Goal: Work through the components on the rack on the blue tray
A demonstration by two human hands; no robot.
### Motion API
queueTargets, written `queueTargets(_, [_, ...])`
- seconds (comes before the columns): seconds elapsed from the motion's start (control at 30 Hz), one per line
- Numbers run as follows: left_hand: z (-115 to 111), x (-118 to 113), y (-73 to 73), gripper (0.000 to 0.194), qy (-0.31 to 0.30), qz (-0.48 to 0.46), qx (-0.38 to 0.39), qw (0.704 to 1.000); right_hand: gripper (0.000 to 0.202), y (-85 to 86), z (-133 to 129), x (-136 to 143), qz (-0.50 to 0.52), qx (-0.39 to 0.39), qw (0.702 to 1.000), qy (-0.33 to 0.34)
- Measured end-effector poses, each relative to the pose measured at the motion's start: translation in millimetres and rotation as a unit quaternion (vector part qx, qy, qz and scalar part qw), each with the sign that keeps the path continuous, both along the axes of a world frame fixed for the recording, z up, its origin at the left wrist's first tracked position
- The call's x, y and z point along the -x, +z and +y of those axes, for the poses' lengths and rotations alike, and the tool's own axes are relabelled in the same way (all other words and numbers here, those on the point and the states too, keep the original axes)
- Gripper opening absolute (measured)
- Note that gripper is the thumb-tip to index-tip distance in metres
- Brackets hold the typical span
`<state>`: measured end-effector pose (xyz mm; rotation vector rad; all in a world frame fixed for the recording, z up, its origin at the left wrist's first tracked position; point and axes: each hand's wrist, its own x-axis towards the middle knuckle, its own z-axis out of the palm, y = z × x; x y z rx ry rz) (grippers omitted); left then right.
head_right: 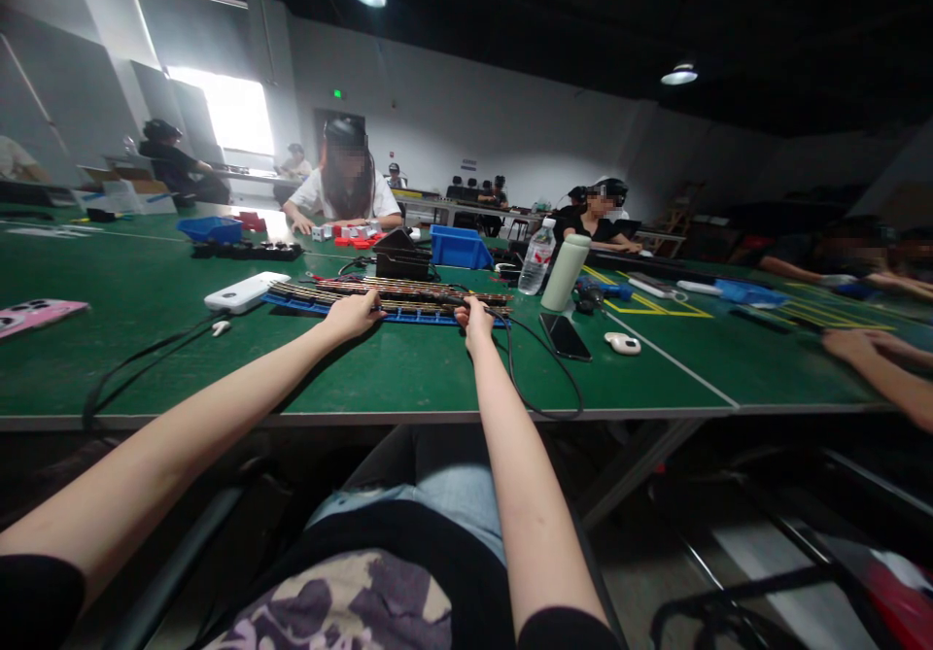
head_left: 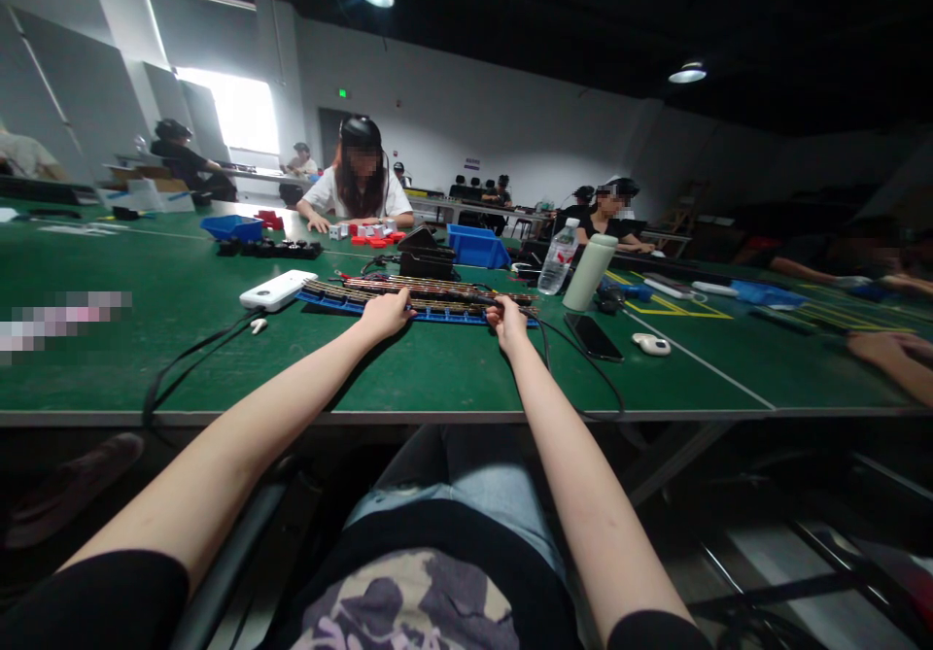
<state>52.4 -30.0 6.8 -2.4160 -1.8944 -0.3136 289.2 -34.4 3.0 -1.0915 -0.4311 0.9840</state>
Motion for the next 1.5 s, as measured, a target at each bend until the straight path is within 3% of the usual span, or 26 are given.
queueTargets(1.5, [1.4, 1.0, -1.9, 0.04, 0.003, -0.007, 0.002, 1.0, 0.022, -1.3, -1.3, -1.1, 0.01, 0.004, 1.0, 0.003])
